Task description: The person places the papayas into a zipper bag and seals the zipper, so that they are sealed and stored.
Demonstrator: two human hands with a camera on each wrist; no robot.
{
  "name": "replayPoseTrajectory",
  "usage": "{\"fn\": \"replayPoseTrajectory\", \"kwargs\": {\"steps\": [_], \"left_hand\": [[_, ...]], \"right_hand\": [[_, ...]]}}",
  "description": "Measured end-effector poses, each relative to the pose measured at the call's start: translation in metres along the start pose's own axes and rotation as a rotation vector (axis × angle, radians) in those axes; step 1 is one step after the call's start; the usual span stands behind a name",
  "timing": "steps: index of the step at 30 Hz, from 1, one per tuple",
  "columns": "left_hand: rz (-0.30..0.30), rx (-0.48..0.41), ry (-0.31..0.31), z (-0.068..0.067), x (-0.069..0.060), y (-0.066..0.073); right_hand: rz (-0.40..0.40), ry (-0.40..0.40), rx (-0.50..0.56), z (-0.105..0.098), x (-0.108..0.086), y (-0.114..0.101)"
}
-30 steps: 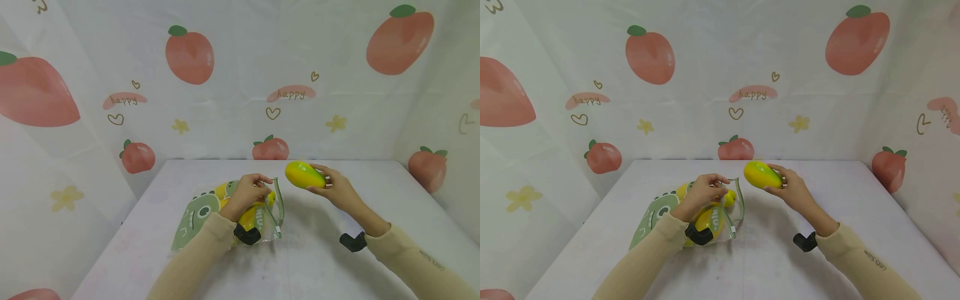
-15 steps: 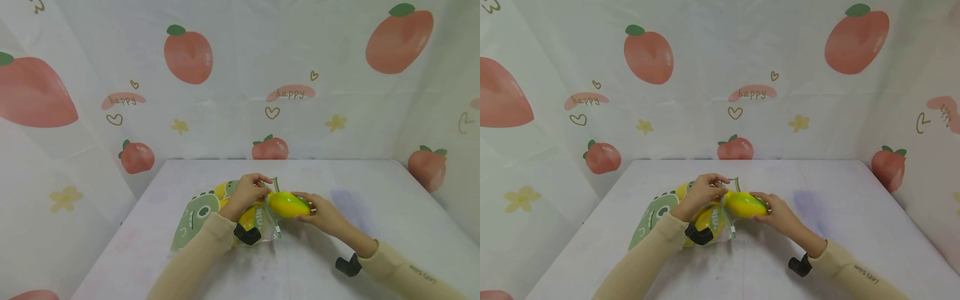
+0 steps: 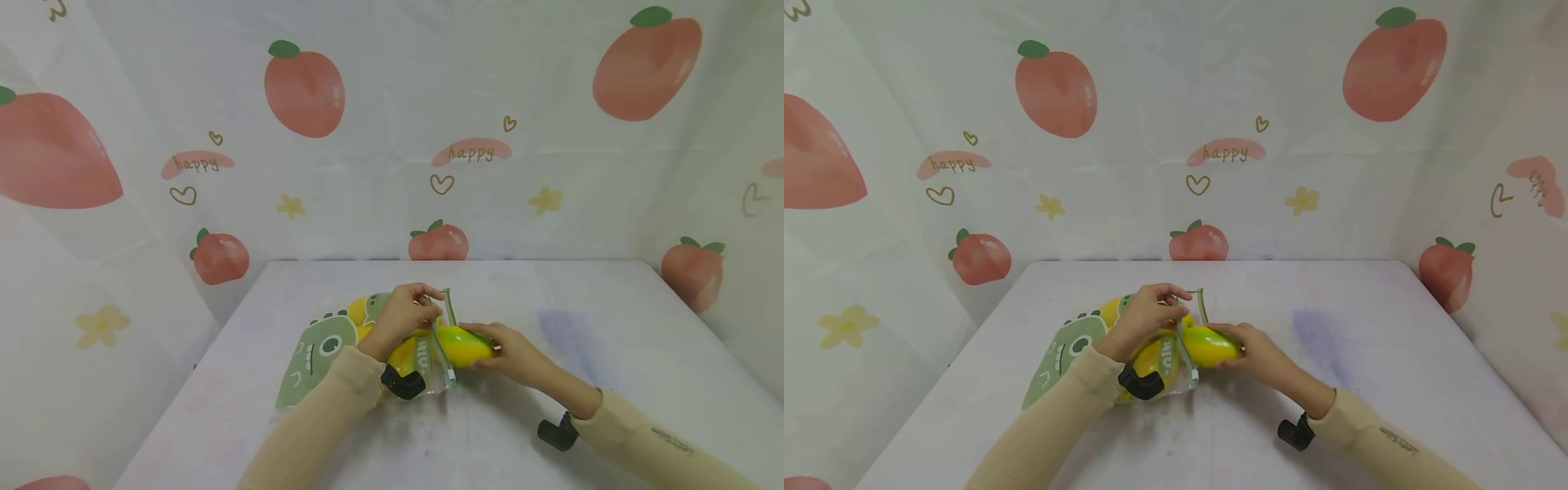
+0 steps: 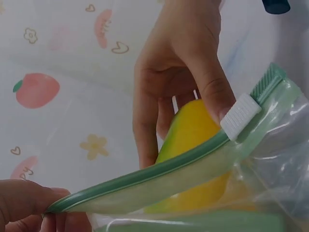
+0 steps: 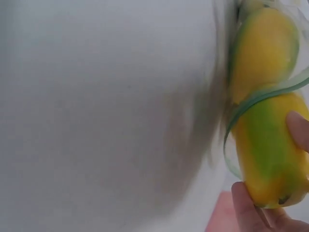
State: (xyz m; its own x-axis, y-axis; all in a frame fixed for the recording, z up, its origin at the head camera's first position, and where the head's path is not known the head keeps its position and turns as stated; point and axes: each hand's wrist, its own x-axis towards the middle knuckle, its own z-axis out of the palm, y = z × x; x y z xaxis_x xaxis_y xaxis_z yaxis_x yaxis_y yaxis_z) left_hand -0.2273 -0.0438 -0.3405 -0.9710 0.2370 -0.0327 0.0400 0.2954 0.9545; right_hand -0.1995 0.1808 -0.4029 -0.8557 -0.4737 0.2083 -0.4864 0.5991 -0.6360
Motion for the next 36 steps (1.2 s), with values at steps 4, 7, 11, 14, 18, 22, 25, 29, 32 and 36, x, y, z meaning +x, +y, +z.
{"fn": "replayPoseTrajectory", "kwargs": {"steps": [4,7,11,14,18,22,25,29,32,36], "left_hand": [[0.008,0.001,-0.011,0.000,0.000,0.000],[0.012,0.005,-0.013,0.001,0.000,0.000],[0.015,0.019,-0.008,0.000,0.000,0.000],[0.023,0.017,-0.007,0.000,0.001,-0.001],[0.034,0.004,-0.009,-0.001,0.001,-0.001],[0.031,-0.003,-0.010,-0.001,0.001,0.000],[0.021,0.000,-0.008,0.000,0.001,0.001],[0.018,-0.003,-0.005,0.000,0.001,0.001],[0.022,-0.012,-0.005,0.000,0.001,0.001],[0.031,-0.015,-0.006,0.001,0.001,0.001]], "right_hand": [[-0.002,-0.033,0.024,0.002,0.004,-0.005],[0.022,-0.060,0.066,0.004,0.008,-0.008],[0.068,-0.077,0.105,0.006,0.012,-0.010],[0.094,-0.081,0.138,0.007,0.015,-0.011],[0.088,-0.097,0.173,0.007,0.017,-0.011],[0.045,-0.106,0.186,0.005,0.019,-0.007],[0.015,-0.101,0.189,0.004,0.020,-0.005],[0.020,-0.071,0.212,0.005,0.021,-0.004],[0.033,-0.028,0.228,0.007,0.022,-0.005],[0.055,-0.003,0.252,0.008,0.023,-0.006]]}}
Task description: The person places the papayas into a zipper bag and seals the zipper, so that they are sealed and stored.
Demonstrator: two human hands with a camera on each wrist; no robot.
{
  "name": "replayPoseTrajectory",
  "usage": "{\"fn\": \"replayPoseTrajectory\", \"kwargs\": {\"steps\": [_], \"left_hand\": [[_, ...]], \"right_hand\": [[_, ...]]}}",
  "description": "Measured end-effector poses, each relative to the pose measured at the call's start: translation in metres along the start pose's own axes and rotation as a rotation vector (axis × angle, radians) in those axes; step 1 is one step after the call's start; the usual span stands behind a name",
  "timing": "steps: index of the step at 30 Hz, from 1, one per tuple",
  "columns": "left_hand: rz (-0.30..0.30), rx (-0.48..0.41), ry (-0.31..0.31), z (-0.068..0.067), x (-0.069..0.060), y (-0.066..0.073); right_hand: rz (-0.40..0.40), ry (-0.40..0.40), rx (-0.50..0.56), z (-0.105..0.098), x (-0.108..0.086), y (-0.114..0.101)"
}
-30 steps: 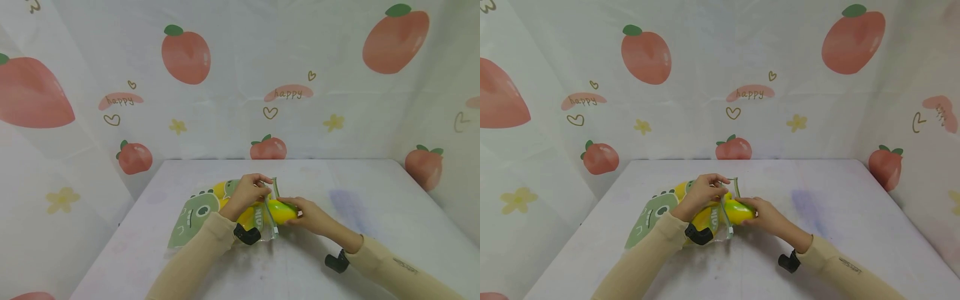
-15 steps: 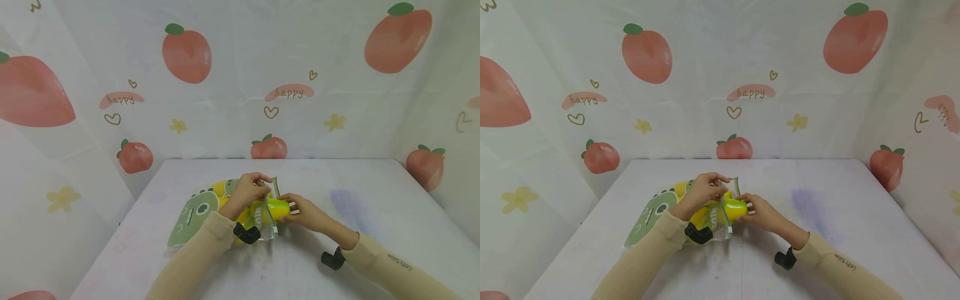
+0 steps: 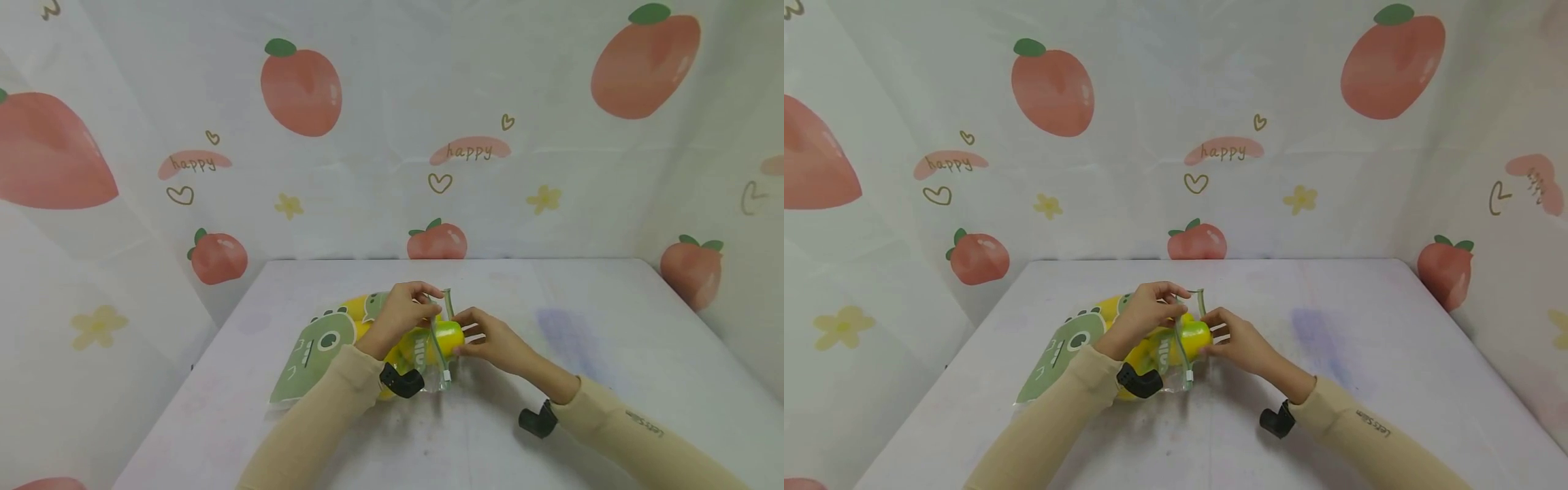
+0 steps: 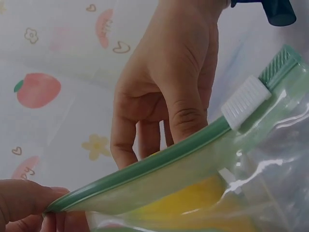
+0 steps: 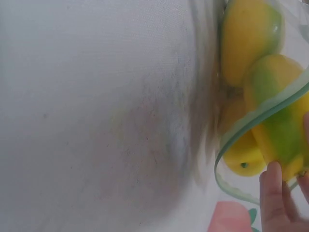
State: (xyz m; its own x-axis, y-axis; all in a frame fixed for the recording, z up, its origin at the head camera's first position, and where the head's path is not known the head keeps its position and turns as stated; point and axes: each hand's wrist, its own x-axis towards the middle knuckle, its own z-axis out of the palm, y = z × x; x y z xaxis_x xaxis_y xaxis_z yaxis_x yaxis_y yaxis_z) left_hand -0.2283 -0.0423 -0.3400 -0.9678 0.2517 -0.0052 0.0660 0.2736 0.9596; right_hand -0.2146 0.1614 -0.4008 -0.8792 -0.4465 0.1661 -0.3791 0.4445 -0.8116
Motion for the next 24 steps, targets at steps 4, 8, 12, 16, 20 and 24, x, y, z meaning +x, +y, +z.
{"fn": "replayPoseTrajectory", "kwargs": {"steps": [4,8,12,16,20,24], "left_hand": [[-0.004,0.006,0.006,0.000,0.001,0.000],[-0.004,0.012,0.009,0.000,0.001,0.000],[0.004,0.017,0.000,-0.001,-0.001,0.001],[0.004,0.020,-0.002,-0.001,-0.001,0.001],[0.002,0.022,0.000,-0.001,0.001,0.001],[0.001,0.035,0.001,-0.001,0.001,0.001]], "right_hand": [[0.033,-0.005,0.032,0.001,0.002,-0.001],[0.033,-0.003,0.029,0.002,0.004,0.002],[0.025,-0.006,0.024,0.004,0.005,0.000],[0.013,-0.017,0.024,0.005,0.005,-0.005],[-0.008,-0.025,0.028,0.006,0.005,-0.008],[-0.018,-0.027,0.023,0.008,0.006,-0.010]]}}
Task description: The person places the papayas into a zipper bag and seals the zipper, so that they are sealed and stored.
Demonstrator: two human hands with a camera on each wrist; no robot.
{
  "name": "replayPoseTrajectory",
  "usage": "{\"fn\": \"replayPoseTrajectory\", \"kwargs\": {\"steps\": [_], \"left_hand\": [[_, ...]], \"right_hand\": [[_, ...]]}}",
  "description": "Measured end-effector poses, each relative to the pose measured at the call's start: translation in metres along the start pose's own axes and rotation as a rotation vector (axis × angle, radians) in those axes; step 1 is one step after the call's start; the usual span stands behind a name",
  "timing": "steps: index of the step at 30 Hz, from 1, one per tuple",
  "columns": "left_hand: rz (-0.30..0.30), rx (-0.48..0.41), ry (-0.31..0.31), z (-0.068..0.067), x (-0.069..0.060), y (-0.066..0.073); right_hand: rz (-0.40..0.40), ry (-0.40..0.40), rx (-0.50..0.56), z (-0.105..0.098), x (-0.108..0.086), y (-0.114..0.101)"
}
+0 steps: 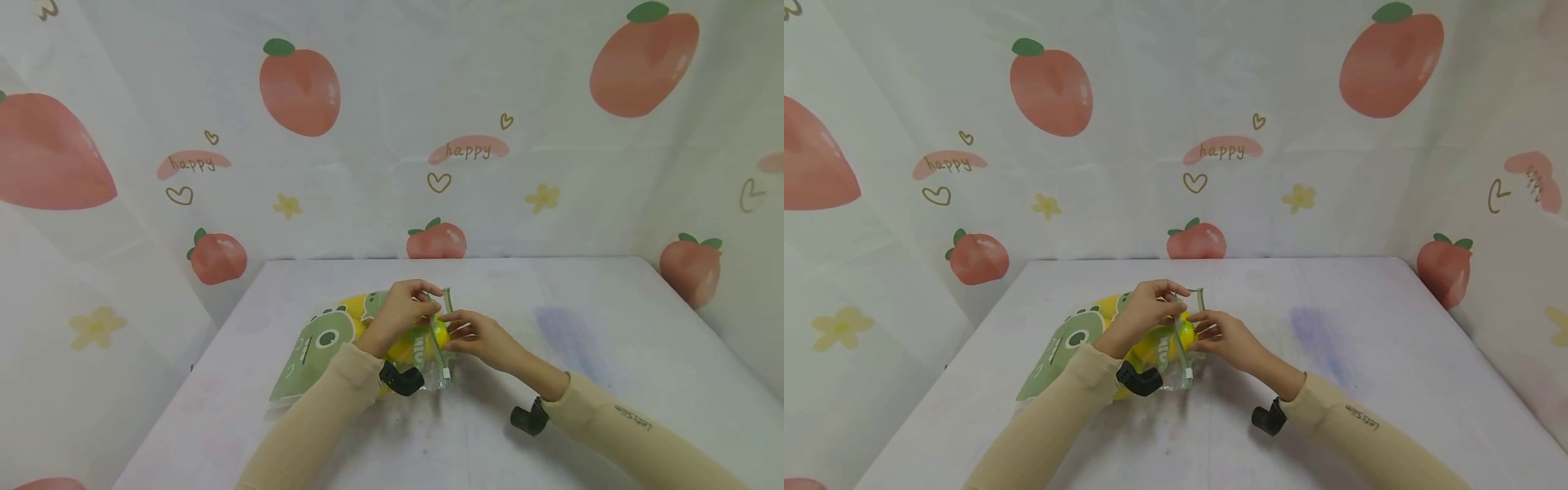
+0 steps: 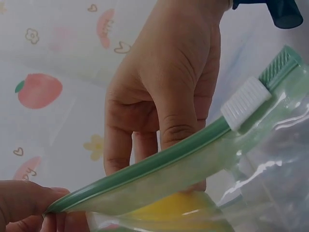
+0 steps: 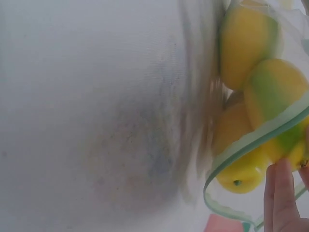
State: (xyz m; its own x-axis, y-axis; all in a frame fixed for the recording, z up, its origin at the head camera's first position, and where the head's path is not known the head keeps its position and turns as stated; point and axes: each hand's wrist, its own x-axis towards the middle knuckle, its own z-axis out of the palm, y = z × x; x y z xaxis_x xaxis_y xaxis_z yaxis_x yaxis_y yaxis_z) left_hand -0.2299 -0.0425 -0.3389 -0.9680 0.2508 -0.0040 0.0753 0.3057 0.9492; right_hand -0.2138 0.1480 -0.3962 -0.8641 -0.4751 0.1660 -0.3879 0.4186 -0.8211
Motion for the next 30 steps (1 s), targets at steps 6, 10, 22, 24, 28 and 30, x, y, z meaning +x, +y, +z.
{"fn": "replayPoseTrajectory", "kwargs": {"steps": [6,10,22,24,28,30], "left_hand": [[0.001,0.002,0.009,-0.0013,-0.0006,0.0008],[0.005,0.003,0.012,-0.0019,0.0003,0.0000],[0.002,-0.001,0.019,-0.0024,-0.0004,0.0003],[-0.004,-0.021,0.016,-0.0024,-0.0011,0.0005],[-0.018,-0.033,0.019,-0.0022,-0.0025,0.0012],[-0.025,-0.026,0.022,-0.0021,-0.0029,0.0015]], "right_hand": [[-0.008,-0.005,-0.009,0.0014,0.0023,-0.0016],[-0.007,-0.012,-0.012,0.0019,0.0031,-0.0039],[-0.013,-0.021,-0.007,0.0003,0.0041,-0.0060],[-0.012,-0.016,-0.008,-0.0009,0.0036,-0.0072],[-0.001,-0.006,-0.008,-0.0035,0.0035,-0.0089],[0.008,-0.001,0.001,-0.0047,0.0043,-0.0091]]}}
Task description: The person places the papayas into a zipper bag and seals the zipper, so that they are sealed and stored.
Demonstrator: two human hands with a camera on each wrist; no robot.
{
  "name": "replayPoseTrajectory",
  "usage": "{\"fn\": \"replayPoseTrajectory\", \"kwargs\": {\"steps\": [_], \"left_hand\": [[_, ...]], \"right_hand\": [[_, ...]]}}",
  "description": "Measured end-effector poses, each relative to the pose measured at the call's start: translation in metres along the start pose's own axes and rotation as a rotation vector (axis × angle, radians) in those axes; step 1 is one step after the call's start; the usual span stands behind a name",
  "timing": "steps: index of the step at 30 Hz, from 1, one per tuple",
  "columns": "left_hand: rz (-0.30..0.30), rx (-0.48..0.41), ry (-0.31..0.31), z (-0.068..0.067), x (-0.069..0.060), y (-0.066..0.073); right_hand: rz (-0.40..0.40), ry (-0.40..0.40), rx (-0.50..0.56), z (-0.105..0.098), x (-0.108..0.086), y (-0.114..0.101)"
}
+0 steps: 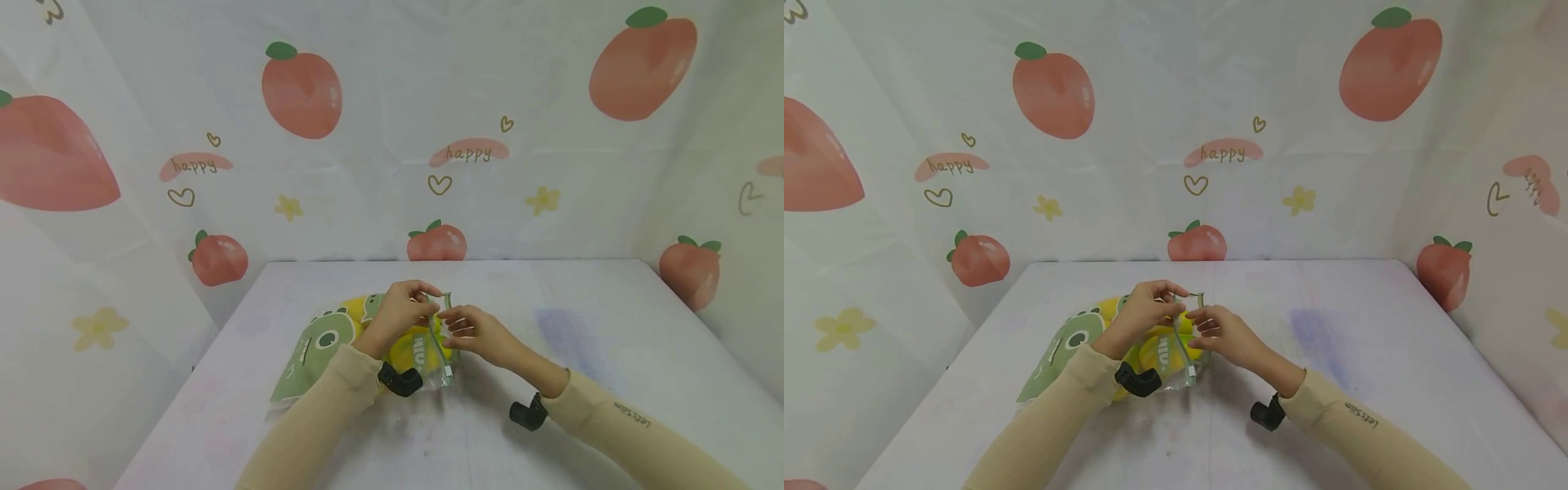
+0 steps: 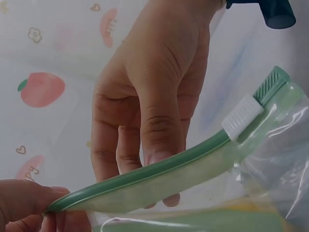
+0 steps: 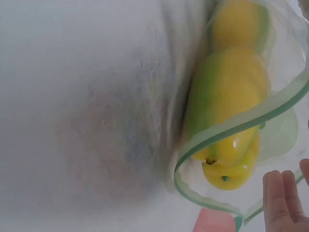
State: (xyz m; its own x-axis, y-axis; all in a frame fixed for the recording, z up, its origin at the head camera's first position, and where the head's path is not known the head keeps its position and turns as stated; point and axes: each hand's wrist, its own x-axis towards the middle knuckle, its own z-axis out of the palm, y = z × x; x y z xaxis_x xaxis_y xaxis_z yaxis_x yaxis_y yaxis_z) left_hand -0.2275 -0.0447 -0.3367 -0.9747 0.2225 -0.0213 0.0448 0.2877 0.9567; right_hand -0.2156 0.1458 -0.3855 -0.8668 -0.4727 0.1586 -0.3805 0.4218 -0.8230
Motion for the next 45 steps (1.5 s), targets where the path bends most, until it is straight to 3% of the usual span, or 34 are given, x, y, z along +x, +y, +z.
{"fn": "replayPoseTrajectory", "kwargs": {"steps": [15,22,26,34,45], "left_hand": [[-0.003,0.011,-0.004,0.000,0.002,-0.003],[0.004,-0.011,-0.009,-0.001,0.002,-0.002],[0.008,-0.013,-0.010,-0.001,0.002,-0.002],[0.004,-0.048,-0.015,-0.001,0.002,-0.001],[-0.004,-0.024,-0.019,-0.002,0.000,0.001]], "right_hand": [[0.006,0.025,0.023,-0.007,-0.001,-0.001],[-0.009,0.053,0.060,-0.021,-0.005,-0.006],[-0.040,0.097,0.078,-0.034,-0.008,-0.015],[-0.121,0.157,-0.008,-0.050,-0.022,-0.032],[-0.026,0.030,0.020,-0.029,-0.047,-0.030]]}}
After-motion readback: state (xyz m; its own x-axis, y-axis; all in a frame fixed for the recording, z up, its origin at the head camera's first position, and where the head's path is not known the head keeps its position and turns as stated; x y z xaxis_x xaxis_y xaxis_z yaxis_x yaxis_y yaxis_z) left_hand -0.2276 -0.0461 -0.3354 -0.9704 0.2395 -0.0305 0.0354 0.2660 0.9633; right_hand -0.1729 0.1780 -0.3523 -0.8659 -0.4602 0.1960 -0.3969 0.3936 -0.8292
